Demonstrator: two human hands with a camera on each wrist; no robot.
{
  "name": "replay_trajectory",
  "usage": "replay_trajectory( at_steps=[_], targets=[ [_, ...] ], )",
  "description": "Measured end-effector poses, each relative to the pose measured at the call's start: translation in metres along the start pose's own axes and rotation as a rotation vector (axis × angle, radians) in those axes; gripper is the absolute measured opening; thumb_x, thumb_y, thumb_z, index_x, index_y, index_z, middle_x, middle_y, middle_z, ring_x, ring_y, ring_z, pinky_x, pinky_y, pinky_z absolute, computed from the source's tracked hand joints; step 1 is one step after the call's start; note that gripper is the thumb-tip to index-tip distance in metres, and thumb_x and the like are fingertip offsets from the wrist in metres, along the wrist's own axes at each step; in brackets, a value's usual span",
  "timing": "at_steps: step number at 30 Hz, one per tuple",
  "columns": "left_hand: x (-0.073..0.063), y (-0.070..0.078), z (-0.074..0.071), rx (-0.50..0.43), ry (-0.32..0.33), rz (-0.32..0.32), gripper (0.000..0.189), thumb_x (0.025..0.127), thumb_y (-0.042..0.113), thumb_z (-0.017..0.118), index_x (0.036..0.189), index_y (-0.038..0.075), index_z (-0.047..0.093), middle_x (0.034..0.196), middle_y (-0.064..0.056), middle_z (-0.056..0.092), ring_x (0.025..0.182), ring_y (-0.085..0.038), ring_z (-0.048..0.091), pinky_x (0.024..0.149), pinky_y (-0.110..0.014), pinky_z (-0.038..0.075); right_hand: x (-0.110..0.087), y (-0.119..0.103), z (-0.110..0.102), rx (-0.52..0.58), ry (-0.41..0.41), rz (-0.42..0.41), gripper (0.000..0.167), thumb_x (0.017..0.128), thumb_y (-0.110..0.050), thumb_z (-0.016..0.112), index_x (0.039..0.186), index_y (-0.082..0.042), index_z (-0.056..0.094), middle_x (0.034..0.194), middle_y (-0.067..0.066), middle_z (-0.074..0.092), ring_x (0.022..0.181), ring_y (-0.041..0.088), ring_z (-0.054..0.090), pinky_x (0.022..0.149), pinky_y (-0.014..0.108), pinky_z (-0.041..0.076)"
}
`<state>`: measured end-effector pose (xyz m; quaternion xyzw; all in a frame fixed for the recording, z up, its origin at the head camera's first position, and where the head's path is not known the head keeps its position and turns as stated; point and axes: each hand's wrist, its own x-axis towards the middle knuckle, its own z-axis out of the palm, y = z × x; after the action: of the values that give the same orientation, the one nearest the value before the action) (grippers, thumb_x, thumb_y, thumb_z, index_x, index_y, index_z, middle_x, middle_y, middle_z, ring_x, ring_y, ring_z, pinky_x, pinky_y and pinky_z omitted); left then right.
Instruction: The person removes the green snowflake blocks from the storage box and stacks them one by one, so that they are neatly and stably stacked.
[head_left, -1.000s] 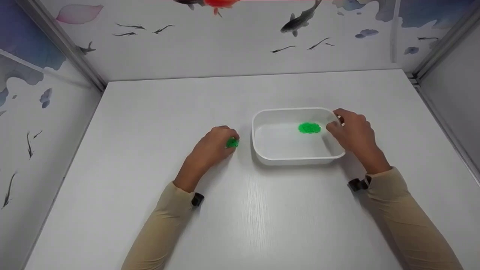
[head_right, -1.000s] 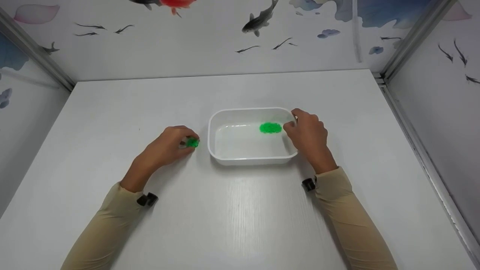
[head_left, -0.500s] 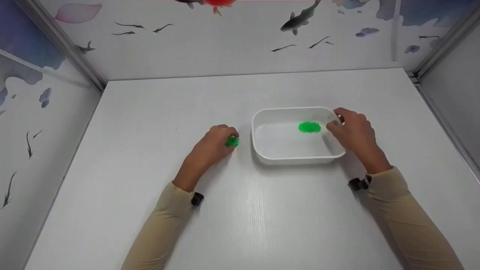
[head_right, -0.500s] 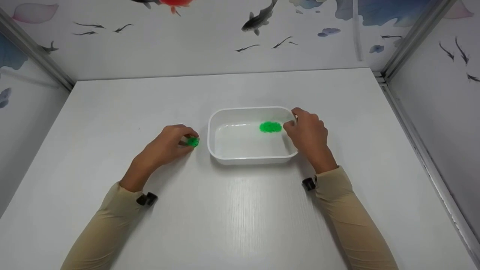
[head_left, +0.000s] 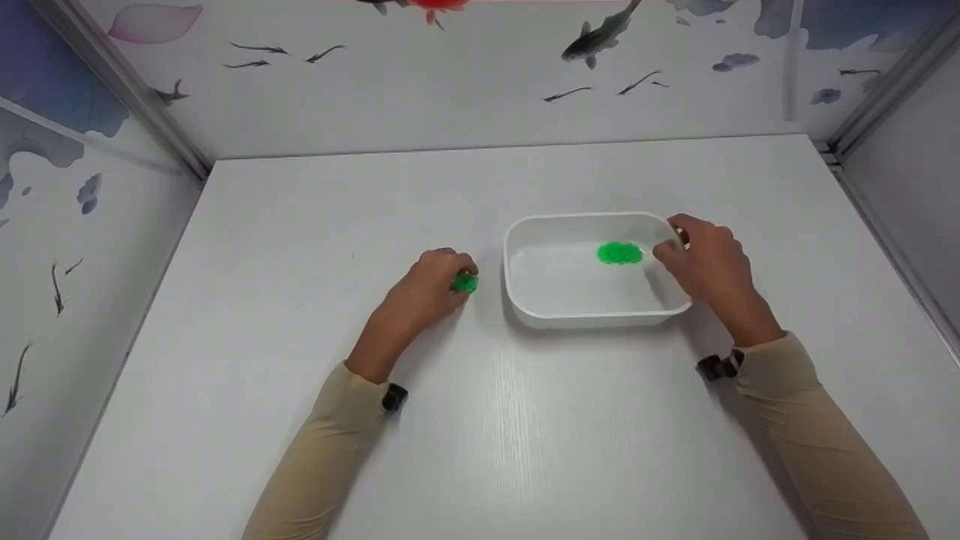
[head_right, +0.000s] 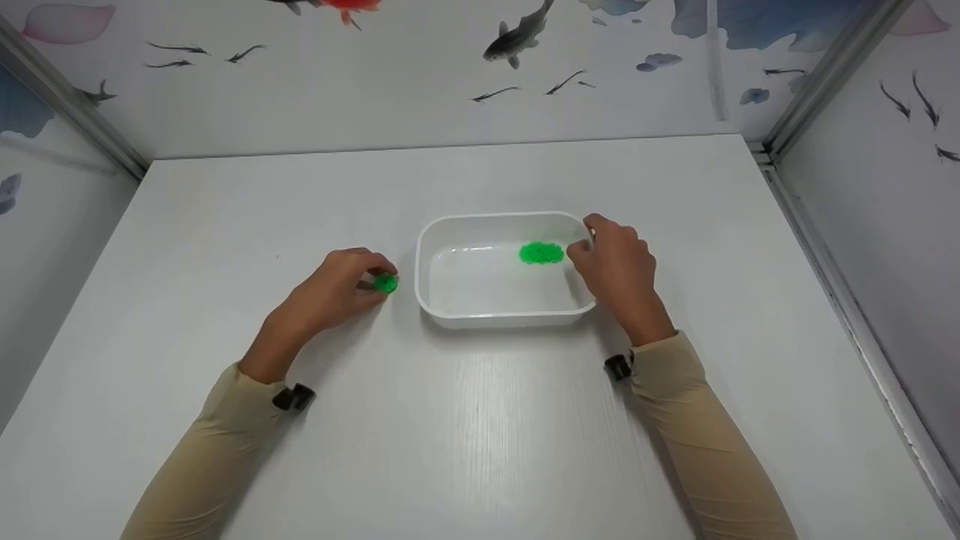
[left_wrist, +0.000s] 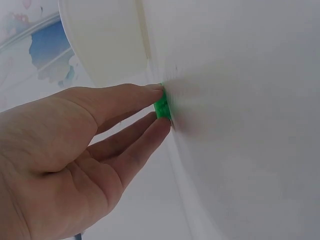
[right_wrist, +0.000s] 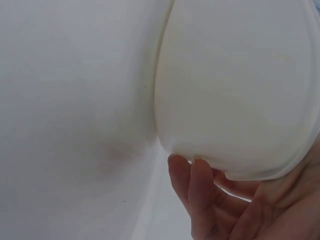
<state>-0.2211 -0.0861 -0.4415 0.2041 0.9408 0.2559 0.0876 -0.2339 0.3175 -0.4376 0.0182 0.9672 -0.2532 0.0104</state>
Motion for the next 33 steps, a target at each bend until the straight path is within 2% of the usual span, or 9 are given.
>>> replay_trajectory(
  at_steps=[9,20,26,29,33],
  targets=[
    [0.0,0.001,0.0,-0.006,-0.011,-0.039,0.034,0.097,0.003,0.079,0.13,0.006,0.075,0.12,-0.013,0.073,0.114,-0.024,0.069,0.107,-0.039,0.059,0.0,-0.001,0.0,0.0,-0.016,0.015,0.052,0.103,-0.031,0.057,0.149,-0.006,0.061,0.126,0.025,0.07,0.094,0.039,0.071,0.066,0.042,0.059],
    [0.0,0.0,0.0,0.001,0.002,-0.026,0.034,0.096,0.003,0.08,0.13,0.007,0.076,0.122,-0.012,0.075,0.116,-0.024,0.071,0.107,-0.039,0.06,0.0,-0.001,0.0,-0.002,-0.015,0.011,0.051,0.104,-0.031,0.057,0.148,-0.006,0.061,0.127,0.026,0.07,0.096,0.04,0.07,0.068,0.044,0.059],
    [-0.001,0.0,-0.003,-0.008,0.001,-0.019,0.035,0.098,0.01,0.079,0.132,0.007,0.074,0.125,-0.013,0.074,0.117,-0.026,0.069,0.106,-0.042,0.059,-0.001,0.0,0.0,-0.001,0.017,-0.012,0.05,0.101,-0.029,0.055,0.145,-0.006,0.064,0.121,0.025,0.072,0.089,0.037,0.07,0.062,0.038,0.053],
    [-0.002,0.001,-0.007,-0.003,0.024,-0.016,0.036,0.101,0.016,0.078,0.135,0.007,0.072,0.13,-0.013,0.073,0.122,-0.028,0.07,0.107,-0.042,0.059,-0.001,0.0,0.0,0.001,0.028,-0.023,0.049,0.1,-0.029,0.055,0.143,-0.006,0.065,0.119,0.024,0.073,0.087,0.036,0.07,0.06,0.036,0.051],
    [-0.004,0.005,-0.014,0.01,0.087,-0.011,0.039,0.104,0.024,0.075,0.139,0.008,0.07,0.139,-0.013,0.072,0.13,-0.029,0.068,0.109,-0.043,0.058,-0.001,0.001,0.0,-0.001,0.028,-0.022,0.049,0.101,-0.029,0.055,0.143,-0.006,0.065,0.118,0.024,0.073,0.087,0.036,0.07,0.06,0.037,0.052]
  ],
)
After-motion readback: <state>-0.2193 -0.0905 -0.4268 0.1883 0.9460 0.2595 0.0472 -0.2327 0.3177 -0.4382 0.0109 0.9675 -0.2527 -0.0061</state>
